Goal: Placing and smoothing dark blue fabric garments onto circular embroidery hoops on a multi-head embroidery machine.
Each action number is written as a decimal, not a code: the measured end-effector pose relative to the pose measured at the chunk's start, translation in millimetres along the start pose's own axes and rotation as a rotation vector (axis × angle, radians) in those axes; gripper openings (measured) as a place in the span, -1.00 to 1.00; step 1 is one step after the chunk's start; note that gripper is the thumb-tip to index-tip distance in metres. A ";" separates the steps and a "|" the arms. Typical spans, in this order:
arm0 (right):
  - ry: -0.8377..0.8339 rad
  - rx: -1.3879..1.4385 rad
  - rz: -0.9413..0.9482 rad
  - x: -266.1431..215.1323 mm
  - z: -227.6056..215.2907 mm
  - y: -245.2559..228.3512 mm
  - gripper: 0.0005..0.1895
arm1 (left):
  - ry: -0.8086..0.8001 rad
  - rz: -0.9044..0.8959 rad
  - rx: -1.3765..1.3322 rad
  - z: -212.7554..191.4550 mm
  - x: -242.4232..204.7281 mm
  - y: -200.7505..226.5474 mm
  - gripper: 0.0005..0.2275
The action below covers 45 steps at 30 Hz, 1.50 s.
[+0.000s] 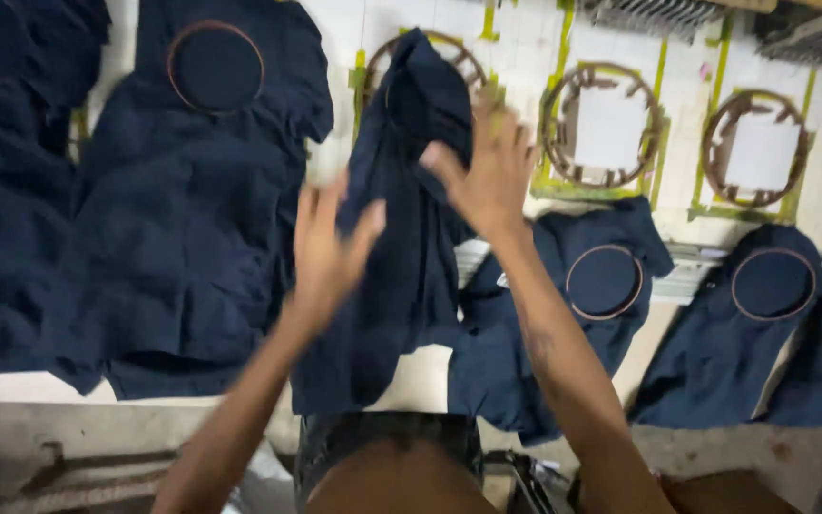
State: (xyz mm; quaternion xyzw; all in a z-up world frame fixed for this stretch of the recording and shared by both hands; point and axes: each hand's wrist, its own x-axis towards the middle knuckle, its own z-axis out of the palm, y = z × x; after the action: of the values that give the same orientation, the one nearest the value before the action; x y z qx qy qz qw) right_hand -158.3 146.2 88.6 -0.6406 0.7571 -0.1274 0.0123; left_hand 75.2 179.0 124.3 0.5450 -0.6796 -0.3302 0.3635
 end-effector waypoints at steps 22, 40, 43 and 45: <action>0.120 0.506 0.106 -222.7 1.9 -1.4 -0.93 | 0.057 -0.159 -0.322 -55.6 -110.1 -14.0 -0.92; 0.449 0.352 0.233 -184.8 25.4 -3.2 -0.86 | -0.368 -0.101 -0.042 -121.8 -59.2 63.4 -0.76; 0.436 0.731 0.443 -165.1 4.2 5.8 -0.87 | -0.664 0.006 0.246 -120.4 -58.9 59.8 -0.37; 0.455 1.077 0.732 -146.0 -9.4 -4.4 -0.73 | -0.243 0.203 0.270 -105.2 -64.3 25.2 -0.50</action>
State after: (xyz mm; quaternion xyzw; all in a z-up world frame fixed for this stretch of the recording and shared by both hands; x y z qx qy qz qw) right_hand -129.7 289.4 77.6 -0.2055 0.7397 -0.6047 0.2119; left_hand 161.6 241.3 191.4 0.4737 -0.8080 -0.2609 0.2337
